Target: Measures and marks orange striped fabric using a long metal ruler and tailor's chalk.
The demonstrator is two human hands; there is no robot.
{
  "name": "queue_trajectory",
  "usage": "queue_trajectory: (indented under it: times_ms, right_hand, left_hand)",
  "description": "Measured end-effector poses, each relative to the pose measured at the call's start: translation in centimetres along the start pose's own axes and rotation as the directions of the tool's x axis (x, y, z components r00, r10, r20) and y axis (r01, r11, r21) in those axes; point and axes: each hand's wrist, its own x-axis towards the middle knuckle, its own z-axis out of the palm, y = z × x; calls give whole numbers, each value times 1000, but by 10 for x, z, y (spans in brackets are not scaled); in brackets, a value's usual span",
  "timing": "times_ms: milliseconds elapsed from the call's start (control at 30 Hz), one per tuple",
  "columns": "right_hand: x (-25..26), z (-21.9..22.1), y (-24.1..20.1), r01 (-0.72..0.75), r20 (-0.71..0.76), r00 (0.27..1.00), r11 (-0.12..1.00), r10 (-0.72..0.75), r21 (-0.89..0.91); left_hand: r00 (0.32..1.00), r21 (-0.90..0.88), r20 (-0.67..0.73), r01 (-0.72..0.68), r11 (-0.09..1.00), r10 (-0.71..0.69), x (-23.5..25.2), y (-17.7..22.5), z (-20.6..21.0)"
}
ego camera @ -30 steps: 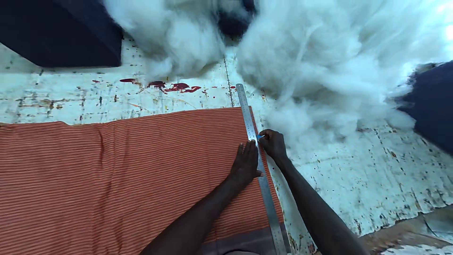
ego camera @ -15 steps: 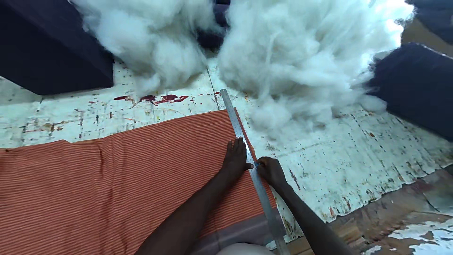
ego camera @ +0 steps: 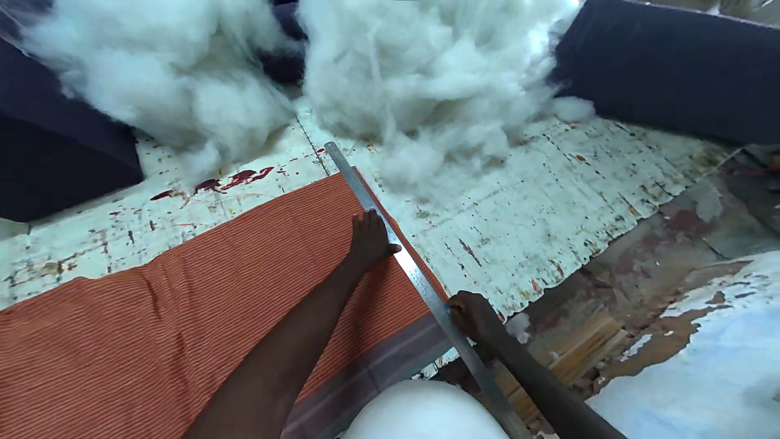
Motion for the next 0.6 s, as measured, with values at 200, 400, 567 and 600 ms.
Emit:
queue_trajectory:
  times_ms: [200, 400, 567, 600]
  right_hand:
    - [-35, 1, 6, -13, -1, 1000, 1000, 13, -10]
    - [-70, 6, 18, -55, 28, 998, 998, 56, -14]
    - [-92, 8, 42, -82, -7, 996, 992, 83, 100]
    - [-92, 10, 44, -71, -68, 994, 988, 81, 137]
  left_hand:
    - [1000, 20, 21, 5, 1000, -5, 2, 3, -6]
    - [1000, 33, 30, 3, 999, -4, 1, 4, -10]
    - [999, 36, 34, 13, 999, -14, 1, 4, -10]
    - [1000, 33, 29, 10, 999, -11, 2, 3, -9]
